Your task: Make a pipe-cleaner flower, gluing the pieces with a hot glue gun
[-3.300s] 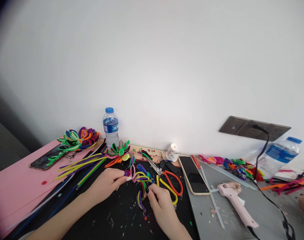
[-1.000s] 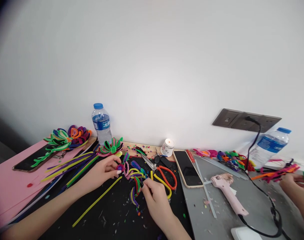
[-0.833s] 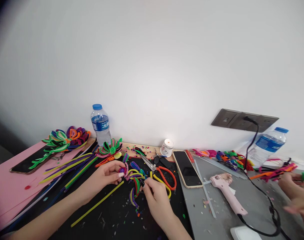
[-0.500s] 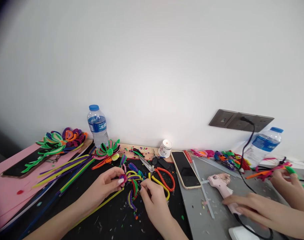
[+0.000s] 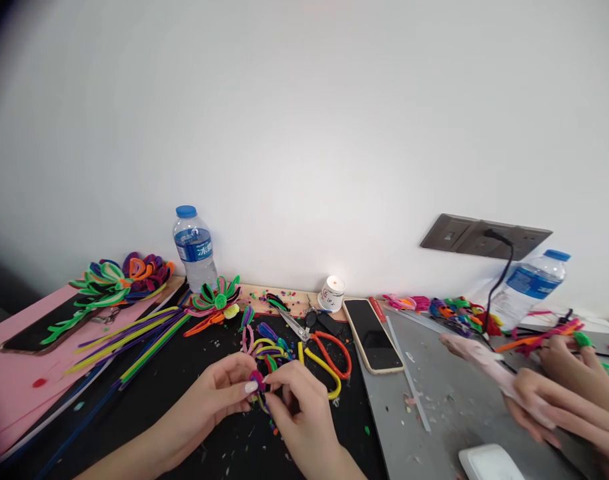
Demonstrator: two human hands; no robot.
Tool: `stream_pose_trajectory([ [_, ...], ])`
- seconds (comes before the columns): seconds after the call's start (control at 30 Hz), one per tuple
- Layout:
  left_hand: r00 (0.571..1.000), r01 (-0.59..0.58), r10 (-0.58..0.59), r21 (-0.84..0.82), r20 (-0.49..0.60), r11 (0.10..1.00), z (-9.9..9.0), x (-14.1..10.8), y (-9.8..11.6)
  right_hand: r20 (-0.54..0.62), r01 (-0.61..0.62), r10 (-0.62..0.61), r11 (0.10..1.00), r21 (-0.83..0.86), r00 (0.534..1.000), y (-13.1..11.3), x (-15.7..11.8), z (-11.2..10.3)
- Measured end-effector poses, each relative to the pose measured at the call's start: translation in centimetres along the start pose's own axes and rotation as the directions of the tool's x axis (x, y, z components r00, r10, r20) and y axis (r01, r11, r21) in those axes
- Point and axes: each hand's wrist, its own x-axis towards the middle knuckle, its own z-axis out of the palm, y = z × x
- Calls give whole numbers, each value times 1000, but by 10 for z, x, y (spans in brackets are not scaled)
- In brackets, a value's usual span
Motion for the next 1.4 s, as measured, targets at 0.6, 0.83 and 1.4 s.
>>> stream_pose_trajectory([
  [0.6,985,-3,7,24,-173,1000,-1,4,3,-450,-557,329,437,-707,830,51,39,-78],
  [0.83,988,-12,13,12,-154,1000,-8,9,-3,-502,-669,508,219,-711,700,71,54,-93],
  [1.4,988,-66,61,-29,-144,997,-4,4,1,-87,-109,78,888,-446,993,12,41,-30],
])
